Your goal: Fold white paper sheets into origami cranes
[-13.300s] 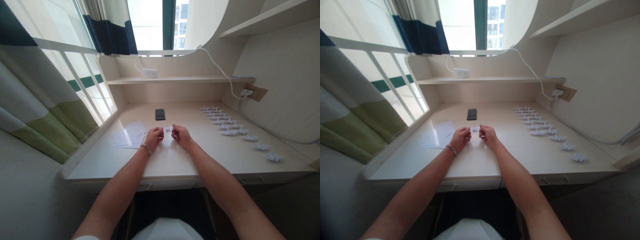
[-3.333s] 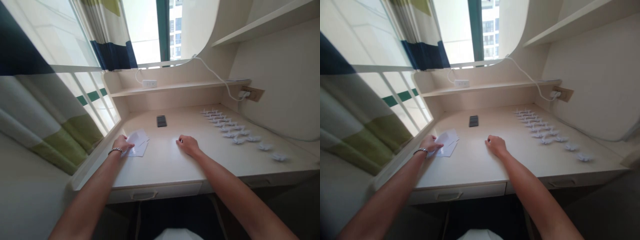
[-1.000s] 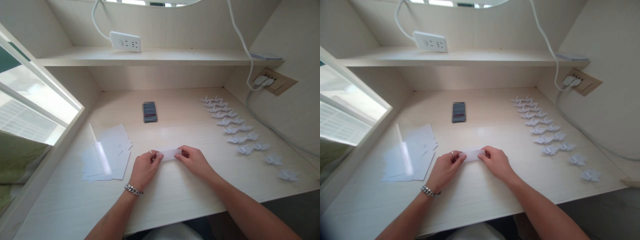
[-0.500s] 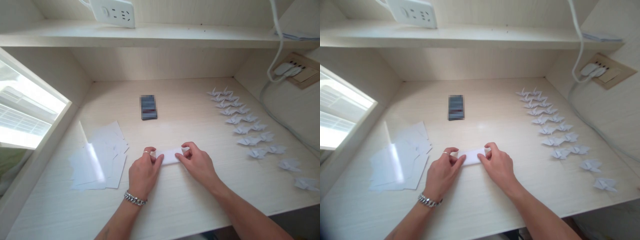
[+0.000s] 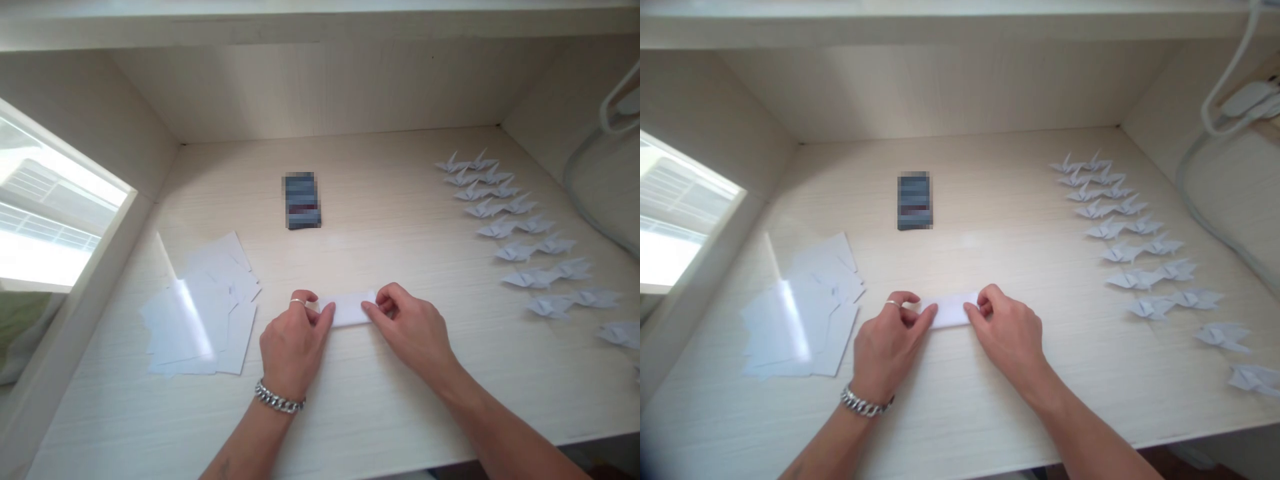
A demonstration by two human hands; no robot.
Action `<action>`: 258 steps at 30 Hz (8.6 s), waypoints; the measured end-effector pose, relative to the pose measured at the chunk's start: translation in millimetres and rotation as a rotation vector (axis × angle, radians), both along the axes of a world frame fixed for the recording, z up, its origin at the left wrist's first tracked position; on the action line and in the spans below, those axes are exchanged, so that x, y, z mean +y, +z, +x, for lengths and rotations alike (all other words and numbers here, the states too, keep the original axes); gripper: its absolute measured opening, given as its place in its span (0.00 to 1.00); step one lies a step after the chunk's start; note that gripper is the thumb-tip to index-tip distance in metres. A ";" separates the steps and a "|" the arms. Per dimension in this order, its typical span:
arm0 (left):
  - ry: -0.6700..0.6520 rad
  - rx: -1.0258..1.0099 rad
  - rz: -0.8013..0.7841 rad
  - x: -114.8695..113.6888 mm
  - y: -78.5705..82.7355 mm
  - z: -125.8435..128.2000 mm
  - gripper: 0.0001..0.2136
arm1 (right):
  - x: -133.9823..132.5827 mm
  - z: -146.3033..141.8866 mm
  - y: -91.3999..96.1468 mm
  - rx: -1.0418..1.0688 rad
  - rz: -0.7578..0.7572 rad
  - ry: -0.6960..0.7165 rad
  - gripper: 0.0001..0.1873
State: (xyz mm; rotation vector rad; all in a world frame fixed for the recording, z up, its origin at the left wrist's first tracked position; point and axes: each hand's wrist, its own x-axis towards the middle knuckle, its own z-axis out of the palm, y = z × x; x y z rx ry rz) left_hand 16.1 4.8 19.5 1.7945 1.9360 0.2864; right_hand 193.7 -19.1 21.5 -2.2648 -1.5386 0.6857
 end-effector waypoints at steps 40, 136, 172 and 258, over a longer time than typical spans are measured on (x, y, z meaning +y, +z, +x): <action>0.033 0.047 -0.063 7.4 2.9 2.4 0.13 | 6.9 4.0 -0.4 0.030 -0.011 -0.026 0.11; 0.040 0.061 -0.022 6.1 0.2 5.2 0.13 | 7.7 4.0 -0.2 0.001 -0.015 0.012 0.10; -0.068 0.109 0.203 1.0 -2.4 4.0 0.13 | -2.6 -14.2 -11.1 -0.206 0.461 0.568 0.19; -0.648 0.259 0.398 -58.9 -10.4 -22.3 0.22 | -71.3 -38.8 -23.4 -0.268 0.326 0.484 0.31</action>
